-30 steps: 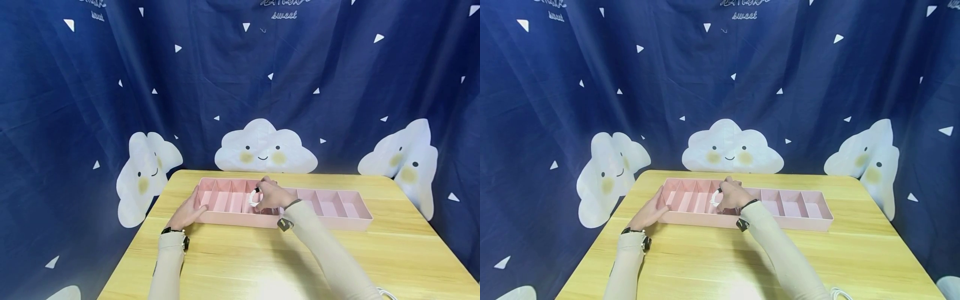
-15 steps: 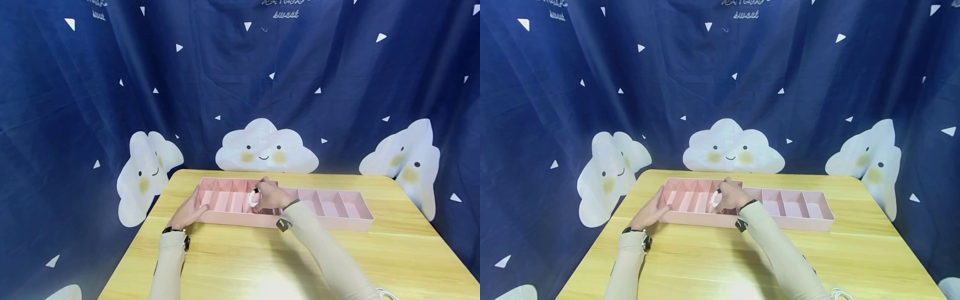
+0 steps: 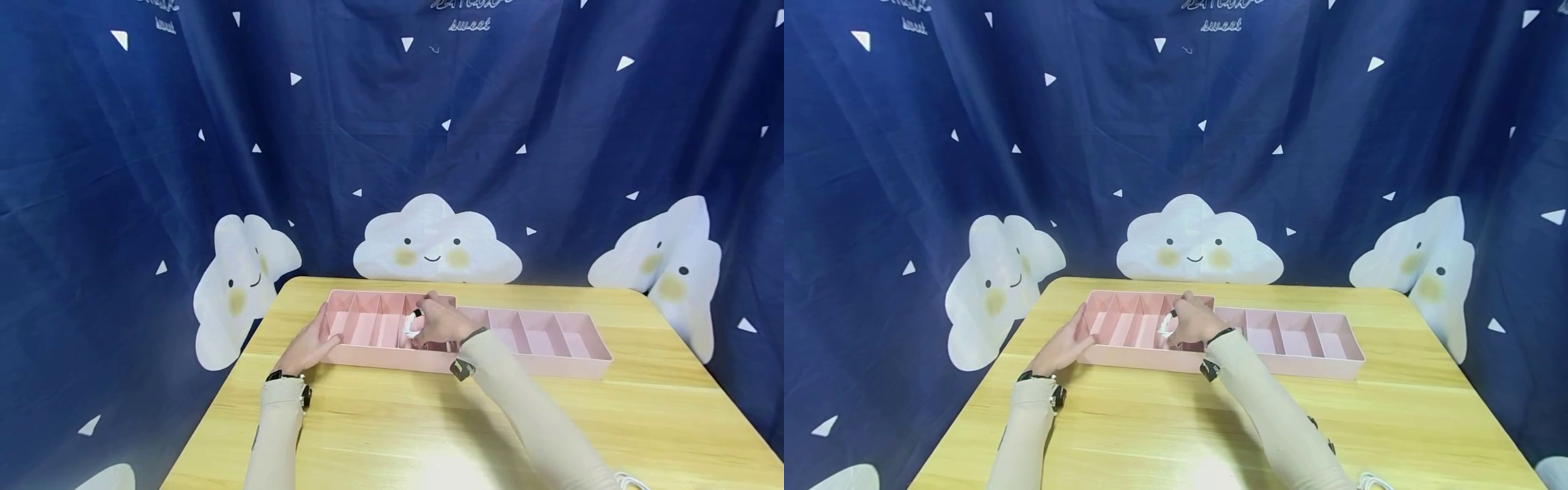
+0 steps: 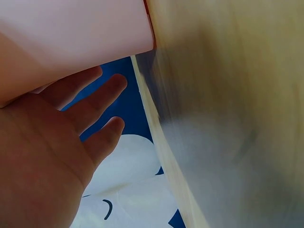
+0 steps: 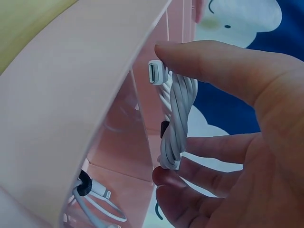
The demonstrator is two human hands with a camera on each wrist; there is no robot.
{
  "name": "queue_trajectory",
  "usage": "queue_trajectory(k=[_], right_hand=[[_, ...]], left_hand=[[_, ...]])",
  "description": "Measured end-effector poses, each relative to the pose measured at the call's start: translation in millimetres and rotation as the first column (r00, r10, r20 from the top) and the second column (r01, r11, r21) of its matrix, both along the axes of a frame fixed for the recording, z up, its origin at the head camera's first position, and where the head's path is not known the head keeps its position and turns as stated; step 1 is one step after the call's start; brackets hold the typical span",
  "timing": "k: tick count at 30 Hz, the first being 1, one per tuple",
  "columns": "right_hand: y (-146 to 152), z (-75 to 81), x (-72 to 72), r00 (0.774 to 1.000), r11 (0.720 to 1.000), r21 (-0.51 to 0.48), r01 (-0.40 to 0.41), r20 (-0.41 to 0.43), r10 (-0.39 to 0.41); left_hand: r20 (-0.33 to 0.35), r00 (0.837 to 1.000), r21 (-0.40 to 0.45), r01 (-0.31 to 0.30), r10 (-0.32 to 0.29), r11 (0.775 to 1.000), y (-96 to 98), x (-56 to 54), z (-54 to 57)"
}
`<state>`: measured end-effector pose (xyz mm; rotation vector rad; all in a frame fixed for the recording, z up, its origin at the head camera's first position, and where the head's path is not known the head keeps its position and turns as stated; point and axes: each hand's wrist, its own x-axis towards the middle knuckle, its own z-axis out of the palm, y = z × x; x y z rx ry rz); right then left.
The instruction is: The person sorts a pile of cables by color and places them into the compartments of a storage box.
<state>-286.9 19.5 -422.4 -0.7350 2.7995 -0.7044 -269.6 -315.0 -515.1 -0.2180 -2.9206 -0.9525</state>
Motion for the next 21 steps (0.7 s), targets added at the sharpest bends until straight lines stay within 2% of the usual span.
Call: queue_trajectory(k=[5, 21], right_hand=[[-0.4, -2.6, -0.9, 1.000, 1.000, 0.011, 0.000, -0.013, 0.000], [-4.0, -9.5, -4.2, 1.000, 1.000, 0.007, 0.010, -0.024, -0.010]], left_hand=[[-0.007, 1.000, 0.013, 0.000, 0.000, 1.000, 1.9, 1.6, 2.1], [-0.019, 1.000, -0.021, -0.003, 0.003, 1.000, 2.1, 3.1, 3.5]])
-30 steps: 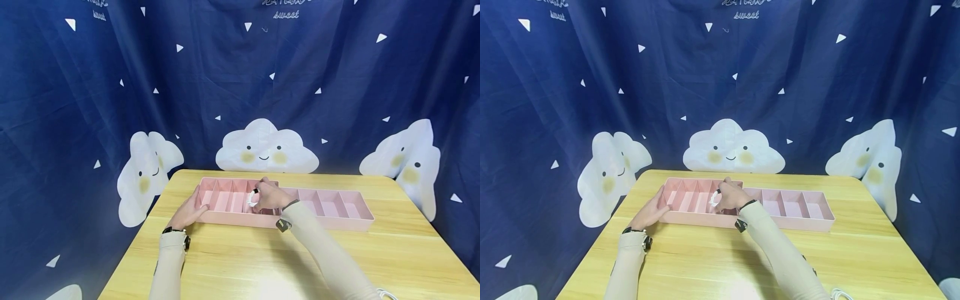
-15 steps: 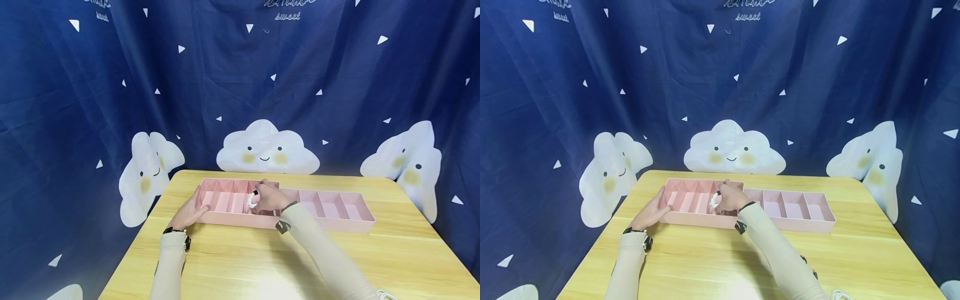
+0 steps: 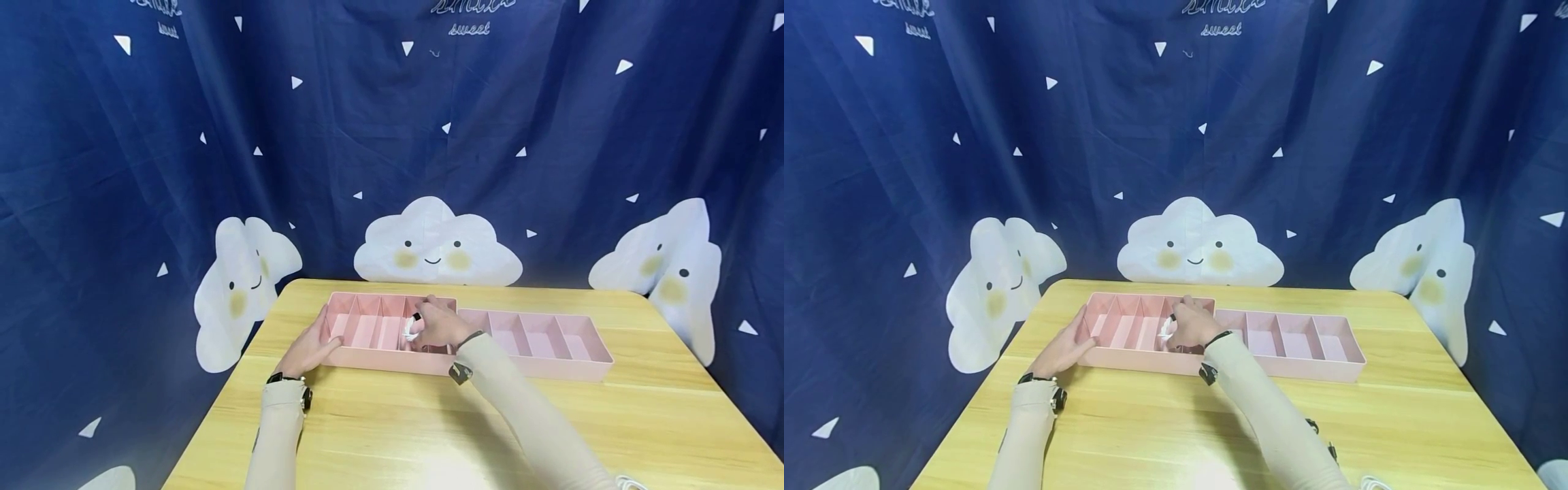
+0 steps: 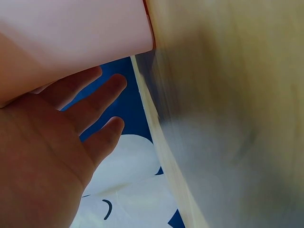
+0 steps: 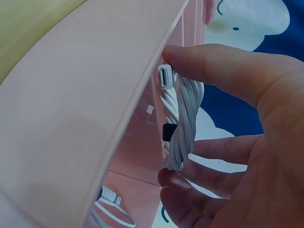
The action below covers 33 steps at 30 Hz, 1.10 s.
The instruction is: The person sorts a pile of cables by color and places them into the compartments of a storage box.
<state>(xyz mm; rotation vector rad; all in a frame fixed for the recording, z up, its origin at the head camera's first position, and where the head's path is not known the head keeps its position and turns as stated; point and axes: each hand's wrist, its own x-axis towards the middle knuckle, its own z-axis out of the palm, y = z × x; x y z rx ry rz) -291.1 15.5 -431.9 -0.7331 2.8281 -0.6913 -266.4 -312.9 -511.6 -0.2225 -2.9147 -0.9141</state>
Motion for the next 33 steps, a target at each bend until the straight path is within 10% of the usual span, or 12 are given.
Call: queue_trajectory(k=[33], right_hand=[[8.2, 1.5, 2.4, 0.992, 0.999, -0.003, 0.043, -0.115, -0.043]], left_hand=[[0.007, 1.000, 0.021, -0.005, 0.005, 1.000, 2.9, 2.3, 1.3]])
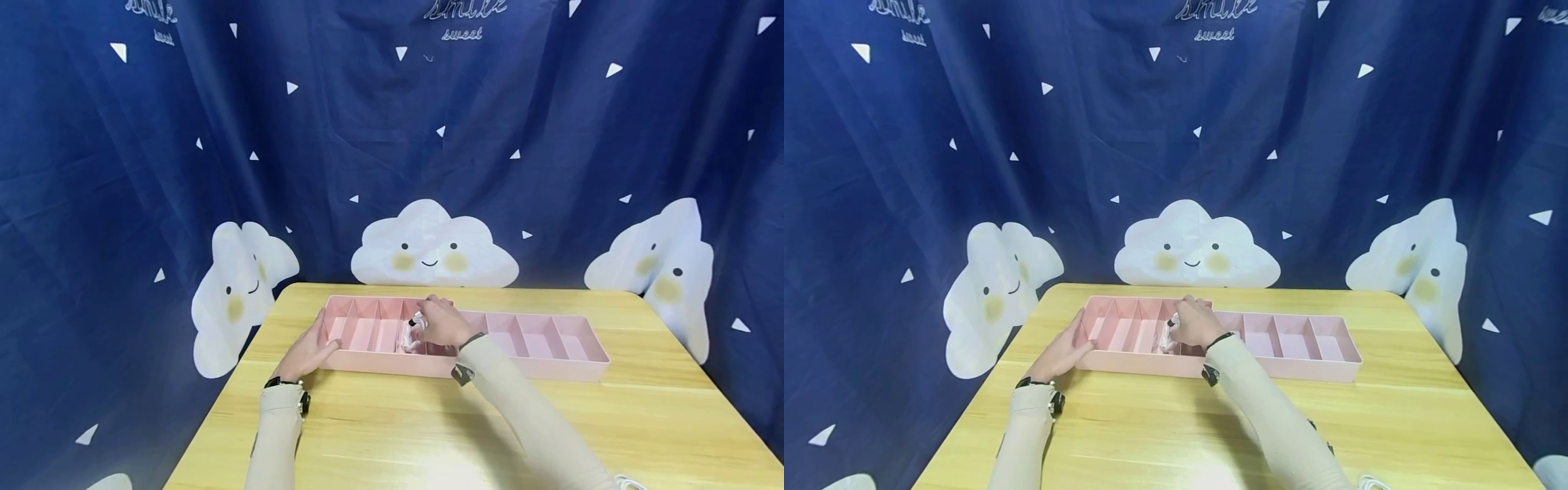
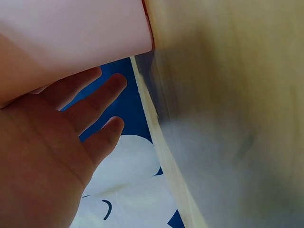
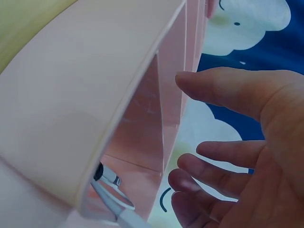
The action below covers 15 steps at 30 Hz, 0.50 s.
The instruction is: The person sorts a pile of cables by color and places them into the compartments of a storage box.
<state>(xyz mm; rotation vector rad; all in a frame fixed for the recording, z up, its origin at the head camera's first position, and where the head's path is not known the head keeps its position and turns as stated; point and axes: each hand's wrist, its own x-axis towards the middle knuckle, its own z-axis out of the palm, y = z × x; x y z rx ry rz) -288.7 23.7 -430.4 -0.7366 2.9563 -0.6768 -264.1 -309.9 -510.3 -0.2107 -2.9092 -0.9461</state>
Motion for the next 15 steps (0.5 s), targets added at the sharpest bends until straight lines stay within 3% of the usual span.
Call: queue_trajectory(k=[15], right_hand=[[25.1, 6.3, 3.2, 0.997, 0.998, -0.037, -0.052, -0.054, 0.050]], left_hand=[[0.025, 1.000, 0.004, -0.005, 0.005, 1.000, 0.5, 1.2, 0.9]])
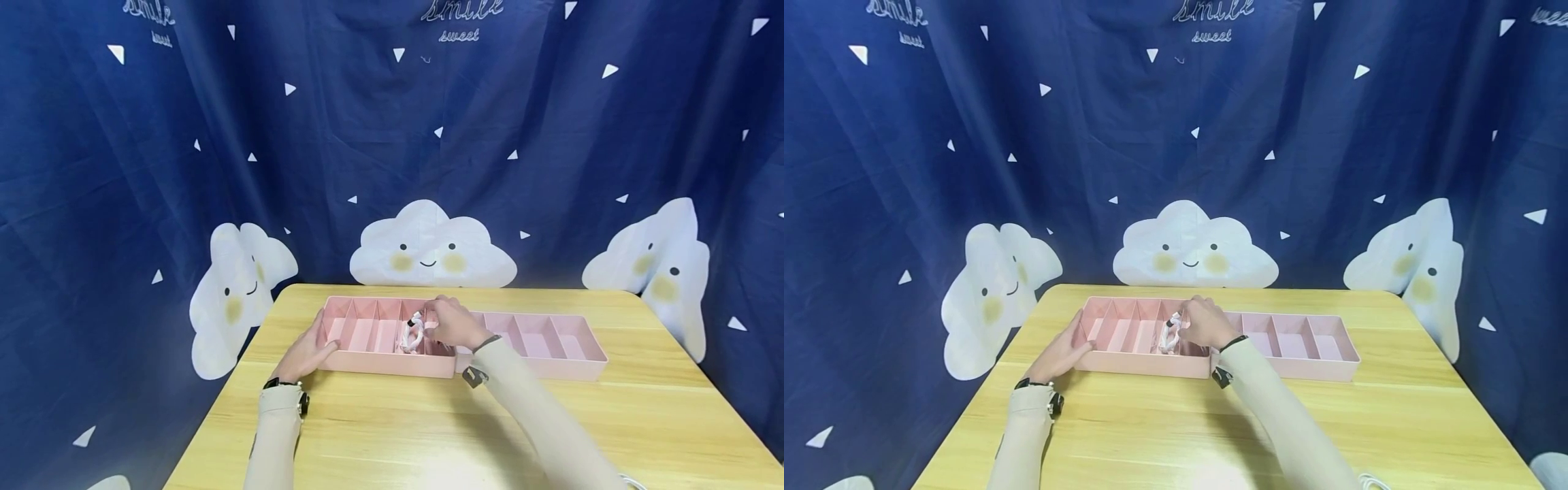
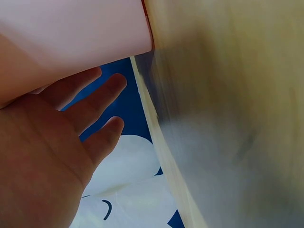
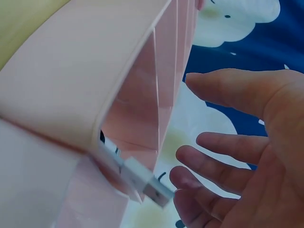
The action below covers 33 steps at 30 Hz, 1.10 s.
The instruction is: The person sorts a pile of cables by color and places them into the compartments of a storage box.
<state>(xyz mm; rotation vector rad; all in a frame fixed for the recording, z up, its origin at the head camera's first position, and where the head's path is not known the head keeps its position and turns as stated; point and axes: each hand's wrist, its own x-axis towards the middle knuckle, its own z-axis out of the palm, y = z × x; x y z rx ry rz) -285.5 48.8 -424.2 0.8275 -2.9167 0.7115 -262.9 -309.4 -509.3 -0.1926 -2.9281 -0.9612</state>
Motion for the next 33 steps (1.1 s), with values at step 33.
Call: queue_trajectory(k=[33], right_hand=[[68.3, 16.0, 35.4, 0.998, 0.994, -0.090, 0.069, 0.001, -0.069]], left_hand=[[0.018, 1.000, 0.015, 0.016, -0.016, 1.000, -0.9, -4.1, -0.1]])
